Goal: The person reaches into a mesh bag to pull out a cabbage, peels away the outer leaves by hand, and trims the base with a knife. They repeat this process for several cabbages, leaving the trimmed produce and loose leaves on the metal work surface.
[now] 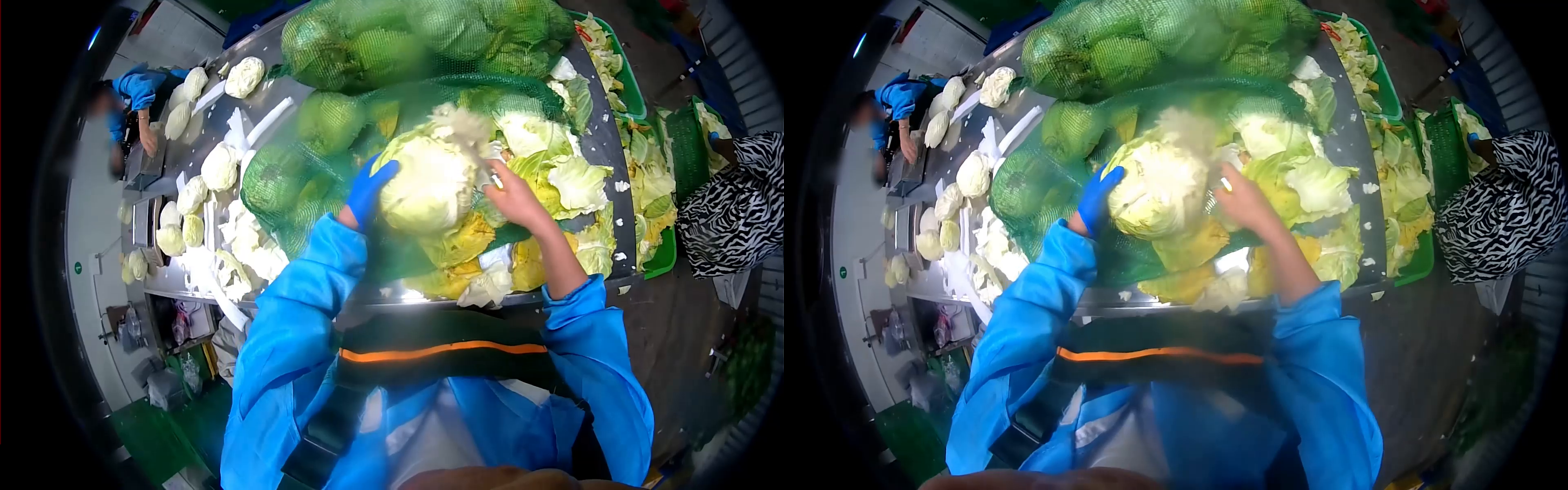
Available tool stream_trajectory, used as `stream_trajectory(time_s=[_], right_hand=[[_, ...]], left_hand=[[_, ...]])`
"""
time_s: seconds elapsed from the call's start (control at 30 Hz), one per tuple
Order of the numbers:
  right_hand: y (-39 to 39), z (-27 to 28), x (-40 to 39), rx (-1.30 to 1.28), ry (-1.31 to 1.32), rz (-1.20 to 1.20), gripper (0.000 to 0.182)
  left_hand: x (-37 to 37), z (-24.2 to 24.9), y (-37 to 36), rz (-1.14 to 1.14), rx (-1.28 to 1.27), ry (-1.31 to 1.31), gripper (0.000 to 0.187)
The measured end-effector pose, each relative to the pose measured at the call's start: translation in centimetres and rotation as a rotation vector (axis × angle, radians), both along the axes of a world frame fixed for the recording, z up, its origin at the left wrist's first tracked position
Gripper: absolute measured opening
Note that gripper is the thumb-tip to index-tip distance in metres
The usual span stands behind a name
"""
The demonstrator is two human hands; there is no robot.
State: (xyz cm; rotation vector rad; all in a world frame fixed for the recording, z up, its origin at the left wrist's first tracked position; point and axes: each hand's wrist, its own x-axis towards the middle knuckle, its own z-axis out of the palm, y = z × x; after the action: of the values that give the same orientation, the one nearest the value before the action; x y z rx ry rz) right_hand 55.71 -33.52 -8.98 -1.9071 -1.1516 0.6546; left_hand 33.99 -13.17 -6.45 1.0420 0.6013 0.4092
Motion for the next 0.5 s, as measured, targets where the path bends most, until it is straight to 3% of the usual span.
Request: stream_trajectory(time_s=[0.03,0.1,0.17,0.23,0.3,0.33,0.47,0.5], right_hand=[[-0.4,-0.8,0.9,0.063,-0.051,-0.02,0.054],[-0.6,-3.8,4.1,-0.161,0.138,-0.278,0.056],[-1.2,-2.7,4.6,-0.302,0.334,-0.435,0.056],[-1.8,2.6,2.7,-0.35,0.497,-0.462,0.055],[-2.3,5.0,0.7,-0.37,0.581,-0.479,0.055],[-2.9,3.6,0.3,-0.281,0.484,-0.445,0.055],[-5.1,-0.1,-1.5,0.051,0.038,-0.321,0.049],[-5.2,1.9,-1.8,-0.008,0.187,-0.333,0.05]], left_hand=[[0.3,0.8,-1.3,0.008,-0.097,-0.03,0.049],[0.5,1.5,-3.7,-0.004,-0.278,-0.094,0.059],[0.8,1.7,-6.1,-0.021,-0.278,-0.159,0.065],[1.7,2.0,-8.0,-0.066,-0.328,-0.243,0.077],[2.1,-3.0,-8.6,-0.065,-0.055,-0.035,0.082],[2.9,-3.4,-8.7,-0.072,0.09,0.061,0.085],[3.7,0.1,-6.9,-0.208,-0.05,0.26,0.074],[4.5,0.7,-6.2,-0.233,0.006,0.322,0.067]])
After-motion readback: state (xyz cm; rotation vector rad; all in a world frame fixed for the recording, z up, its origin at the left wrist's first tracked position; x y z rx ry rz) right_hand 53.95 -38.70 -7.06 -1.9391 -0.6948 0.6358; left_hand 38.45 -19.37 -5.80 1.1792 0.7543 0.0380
